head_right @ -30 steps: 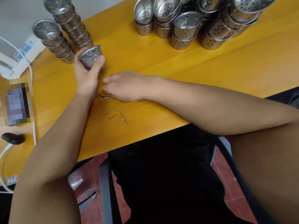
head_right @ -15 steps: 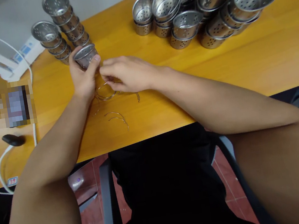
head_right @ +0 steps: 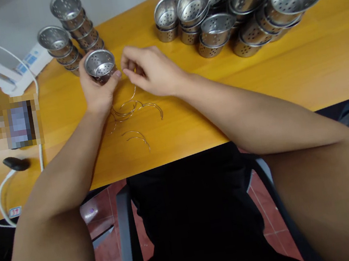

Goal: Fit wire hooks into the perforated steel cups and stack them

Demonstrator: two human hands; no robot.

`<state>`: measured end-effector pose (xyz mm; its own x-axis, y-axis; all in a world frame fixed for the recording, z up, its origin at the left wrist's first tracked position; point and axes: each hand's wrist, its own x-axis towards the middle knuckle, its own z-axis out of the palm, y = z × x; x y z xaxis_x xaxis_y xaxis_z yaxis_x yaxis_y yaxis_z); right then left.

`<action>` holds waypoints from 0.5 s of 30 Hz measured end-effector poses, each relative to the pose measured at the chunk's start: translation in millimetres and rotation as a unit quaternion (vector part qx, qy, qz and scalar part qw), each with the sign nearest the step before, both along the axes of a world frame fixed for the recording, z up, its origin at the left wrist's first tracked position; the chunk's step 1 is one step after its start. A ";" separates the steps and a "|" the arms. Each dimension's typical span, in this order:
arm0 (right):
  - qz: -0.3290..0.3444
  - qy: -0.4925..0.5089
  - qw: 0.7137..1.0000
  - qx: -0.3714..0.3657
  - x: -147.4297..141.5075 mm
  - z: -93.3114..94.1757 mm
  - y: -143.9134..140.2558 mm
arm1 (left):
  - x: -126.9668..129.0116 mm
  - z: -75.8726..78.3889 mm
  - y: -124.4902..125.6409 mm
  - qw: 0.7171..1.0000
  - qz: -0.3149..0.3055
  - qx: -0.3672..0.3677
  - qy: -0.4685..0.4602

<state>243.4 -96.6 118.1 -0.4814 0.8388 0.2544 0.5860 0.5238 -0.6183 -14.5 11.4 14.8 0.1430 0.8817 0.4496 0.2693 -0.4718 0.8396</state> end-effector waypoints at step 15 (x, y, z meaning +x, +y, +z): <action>-0.091 0.071 0.989 0.093 15.1 -7.4 24.3 | 14.2 41.3 -61.1 0.997 0.010 0.050 -0.054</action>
<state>258.6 -72.3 110.7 -0.2759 0.8405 0.4663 0.5951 0.5303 -0.6038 -0.2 -49.7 56.1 0.0712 0.8340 0.5472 0.1897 -0.5499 0.8134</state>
